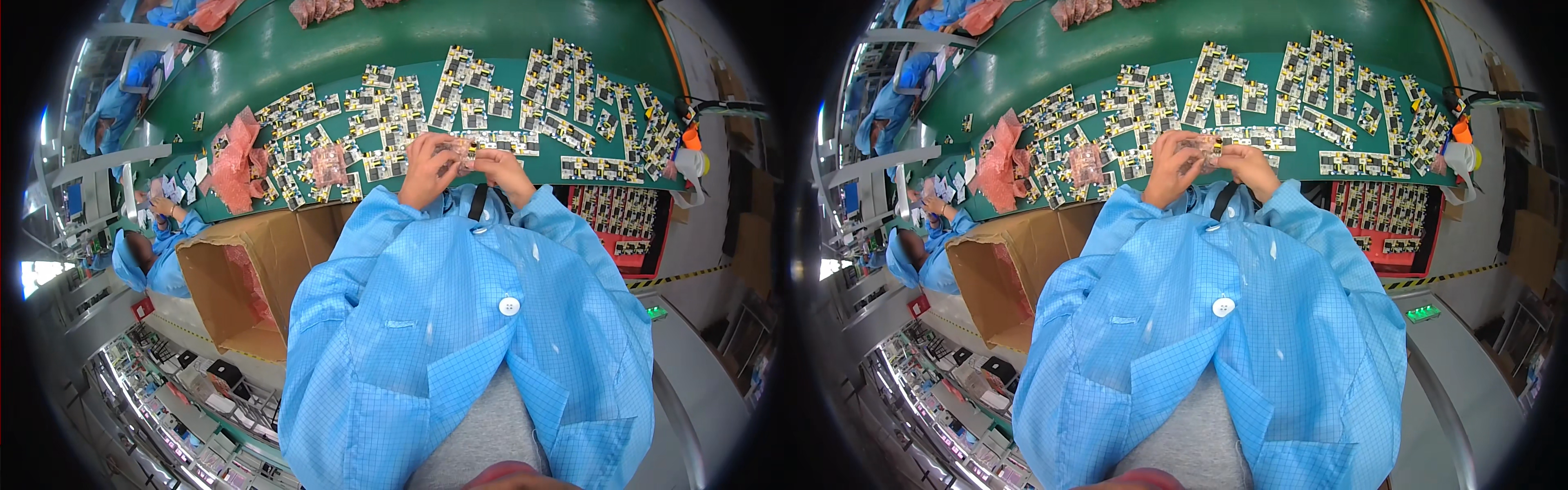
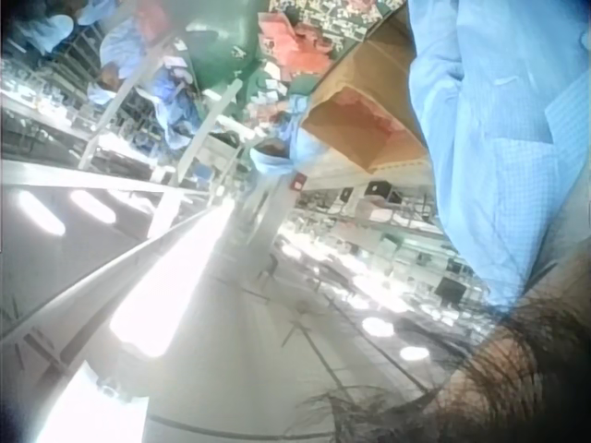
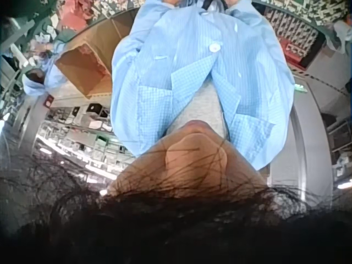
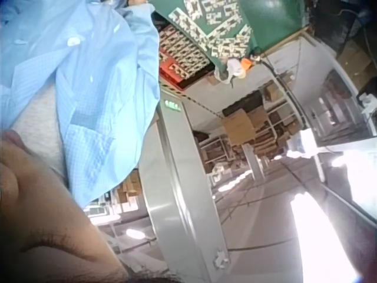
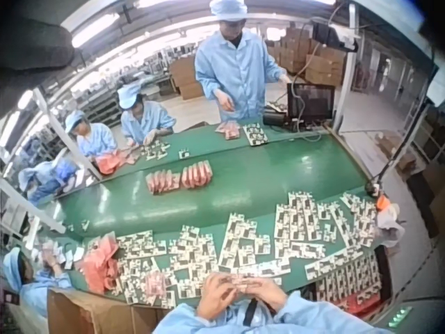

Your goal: Packing small printed circuit boards into anti-static foam slots inside a cardboard box.

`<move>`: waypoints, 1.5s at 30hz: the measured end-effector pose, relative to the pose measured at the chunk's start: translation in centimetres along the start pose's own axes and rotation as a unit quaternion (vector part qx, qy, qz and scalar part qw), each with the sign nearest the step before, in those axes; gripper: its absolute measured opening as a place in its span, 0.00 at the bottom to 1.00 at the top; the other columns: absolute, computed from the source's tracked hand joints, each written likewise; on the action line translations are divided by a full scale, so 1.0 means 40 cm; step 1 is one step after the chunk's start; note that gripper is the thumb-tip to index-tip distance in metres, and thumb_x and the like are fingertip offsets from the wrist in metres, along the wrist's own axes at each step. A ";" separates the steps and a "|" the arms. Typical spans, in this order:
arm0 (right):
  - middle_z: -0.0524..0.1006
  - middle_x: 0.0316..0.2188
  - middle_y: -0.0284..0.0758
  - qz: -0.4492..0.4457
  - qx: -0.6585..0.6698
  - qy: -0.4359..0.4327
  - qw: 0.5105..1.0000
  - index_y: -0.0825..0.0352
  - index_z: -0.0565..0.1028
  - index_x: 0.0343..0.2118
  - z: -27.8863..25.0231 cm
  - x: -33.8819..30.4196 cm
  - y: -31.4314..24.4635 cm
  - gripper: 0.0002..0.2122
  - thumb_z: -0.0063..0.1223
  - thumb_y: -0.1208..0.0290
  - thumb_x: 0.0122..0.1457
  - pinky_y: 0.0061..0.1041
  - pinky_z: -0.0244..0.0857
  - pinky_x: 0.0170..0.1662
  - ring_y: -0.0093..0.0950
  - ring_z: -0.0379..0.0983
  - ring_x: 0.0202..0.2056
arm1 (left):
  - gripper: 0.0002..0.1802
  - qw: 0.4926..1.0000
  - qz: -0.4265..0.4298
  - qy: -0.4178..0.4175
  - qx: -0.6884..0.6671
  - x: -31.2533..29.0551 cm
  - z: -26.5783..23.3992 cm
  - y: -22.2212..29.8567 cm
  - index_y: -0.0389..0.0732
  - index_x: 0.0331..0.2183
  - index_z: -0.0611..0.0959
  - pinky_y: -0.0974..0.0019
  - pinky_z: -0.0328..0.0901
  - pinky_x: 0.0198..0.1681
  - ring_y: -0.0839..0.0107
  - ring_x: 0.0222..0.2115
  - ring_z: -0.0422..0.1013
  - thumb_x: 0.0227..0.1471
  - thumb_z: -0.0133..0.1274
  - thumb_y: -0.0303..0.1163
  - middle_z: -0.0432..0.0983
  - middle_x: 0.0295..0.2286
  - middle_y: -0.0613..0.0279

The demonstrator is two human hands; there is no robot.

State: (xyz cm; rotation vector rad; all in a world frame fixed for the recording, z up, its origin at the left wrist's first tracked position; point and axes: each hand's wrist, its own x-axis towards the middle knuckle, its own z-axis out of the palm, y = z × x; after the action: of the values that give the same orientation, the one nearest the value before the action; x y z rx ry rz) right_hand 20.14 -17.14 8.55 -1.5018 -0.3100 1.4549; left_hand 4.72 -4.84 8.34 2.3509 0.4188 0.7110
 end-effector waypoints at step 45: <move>0.75 0.27 0.25 -0.008 0.027 -0.115 0.993 0.69 0.74 0.43 0.017 0.023 0.039 0.14 0.57 0.73 0.52 0.14 0.56 0.25 0.13 0.62 0.22 | 0.18 0.807 -0.413 0.036 -0.420 -0.090 0.029 -0.043 0.39 0.47 0.68 0.69 0.65 0.44 0.75 0.40 0.69 0.56 0.47 0.33 0.71 0.41 0.63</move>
State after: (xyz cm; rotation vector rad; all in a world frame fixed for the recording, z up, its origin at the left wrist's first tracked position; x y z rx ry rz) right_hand 19.12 -16.89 6.93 -1.2875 -0.4165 1.6132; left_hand 2.32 -5.78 5.07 1.1233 0.8677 0.4080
